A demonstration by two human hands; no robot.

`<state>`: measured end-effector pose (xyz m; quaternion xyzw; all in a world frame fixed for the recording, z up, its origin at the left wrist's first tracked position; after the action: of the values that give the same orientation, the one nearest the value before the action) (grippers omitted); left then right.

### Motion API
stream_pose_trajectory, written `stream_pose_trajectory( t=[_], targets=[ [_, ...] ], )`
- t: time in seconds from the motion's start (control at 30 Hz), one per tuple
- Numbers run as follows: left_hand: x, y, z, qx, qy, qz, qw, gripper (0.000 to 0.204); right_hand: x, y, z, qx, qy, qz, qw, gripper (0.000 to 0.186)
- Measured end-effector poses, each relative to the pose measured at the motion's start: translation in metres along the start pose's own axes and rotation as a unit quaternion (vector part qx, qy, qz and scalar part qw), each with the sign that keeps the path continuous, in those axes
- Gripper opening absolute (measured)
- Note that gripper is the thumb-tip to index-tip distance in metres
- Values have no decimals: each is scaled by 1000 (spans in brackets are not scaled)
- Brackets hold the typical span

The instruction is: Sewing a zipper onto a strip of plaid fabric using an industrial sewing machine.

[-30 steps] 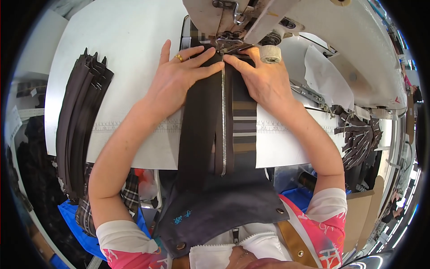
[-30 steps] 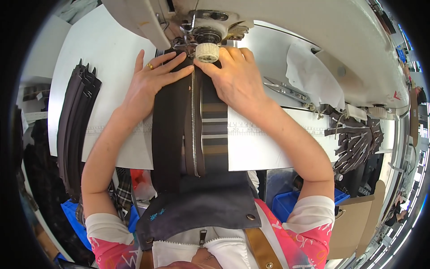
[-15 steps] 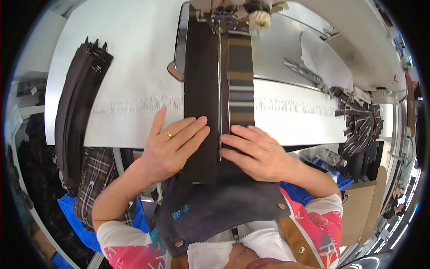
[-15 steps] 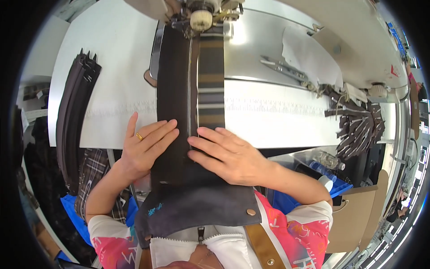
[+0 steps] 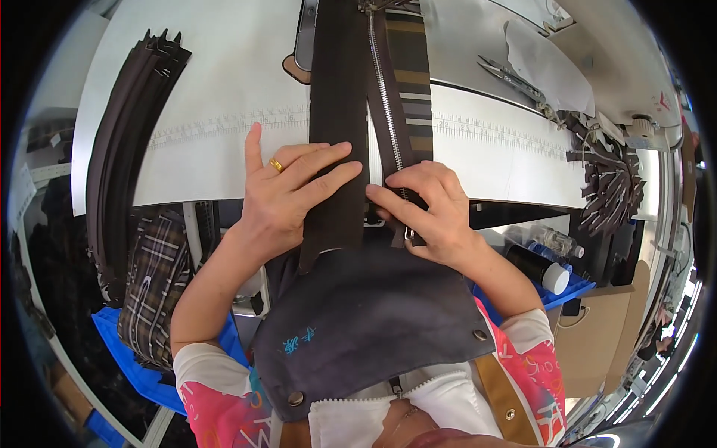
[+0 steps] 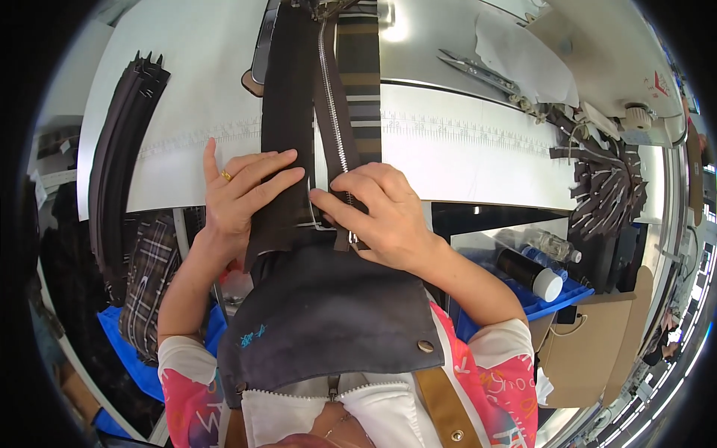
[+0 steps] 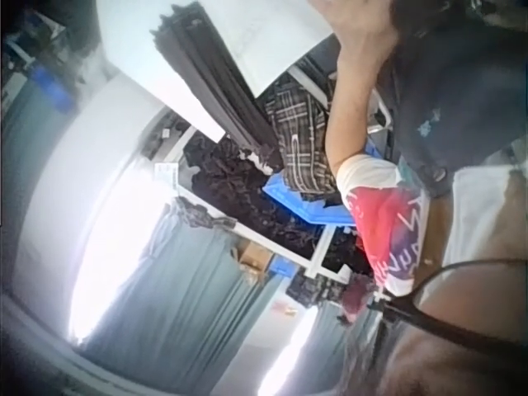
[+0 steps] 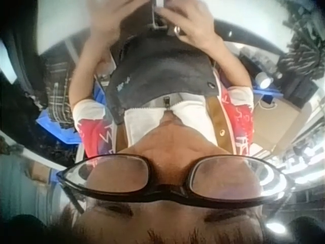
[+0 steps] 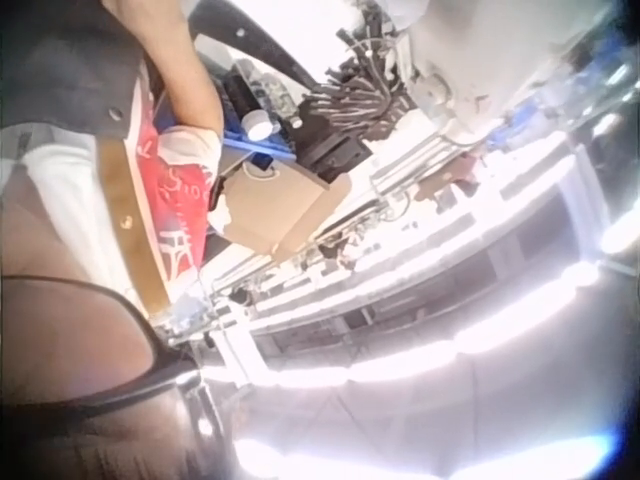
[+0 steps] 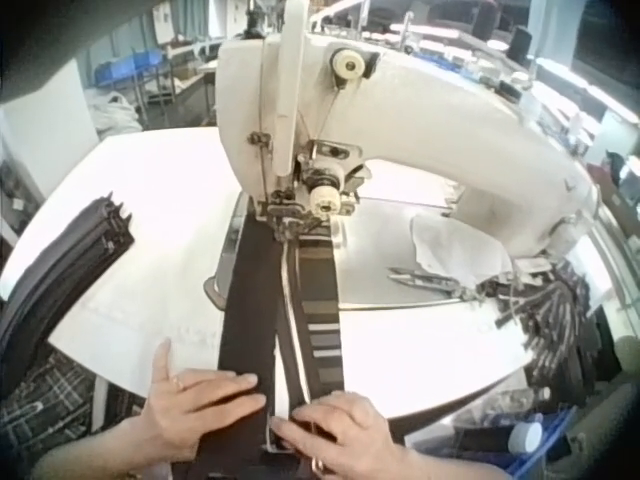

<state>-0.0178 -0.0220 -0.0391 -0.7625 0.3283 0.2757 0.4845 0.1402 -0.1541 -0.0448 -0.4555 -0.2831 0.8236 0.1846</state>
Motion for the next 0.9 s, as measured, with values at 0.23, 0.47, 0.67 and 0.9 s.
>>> stream_pose_trajectory(
  t=[0.23, 0.47, 0.67, 0.9],
  targets=[
    [4, 1, -4, 15, -3, -8, 1000, 30, 3, -2, 1, -12, 22, -21, 999, 34],
    [4, -1, -6, 7, 21, -9, 1000, 31, 2, 2, 0, -1, 29, 1, 1000, 36],
    [8, 12, -4, 22, -29, -3, 999, 36, -14, 14, 2, -21, 19, 28, 999, 28],
    [11, 16, -3, 52, -30, -61, 996, 37, -13, 5, 23, -12, 15, 1, 1000, 27]
  ],
)
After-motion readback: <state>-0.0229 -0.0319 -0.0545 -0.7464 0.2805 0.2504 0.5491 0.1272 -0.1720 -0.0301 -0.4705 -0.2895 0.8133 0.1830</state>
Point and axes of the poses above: each hand's wrist, its own y-axis away from the middle knuckle, its own x-axis out of the palm, z = x × y, the point moved 3 cm from there along -y, towards the middle knuckle, and after that the axes turned 7 degrees about -z, right-handed, at the moved point
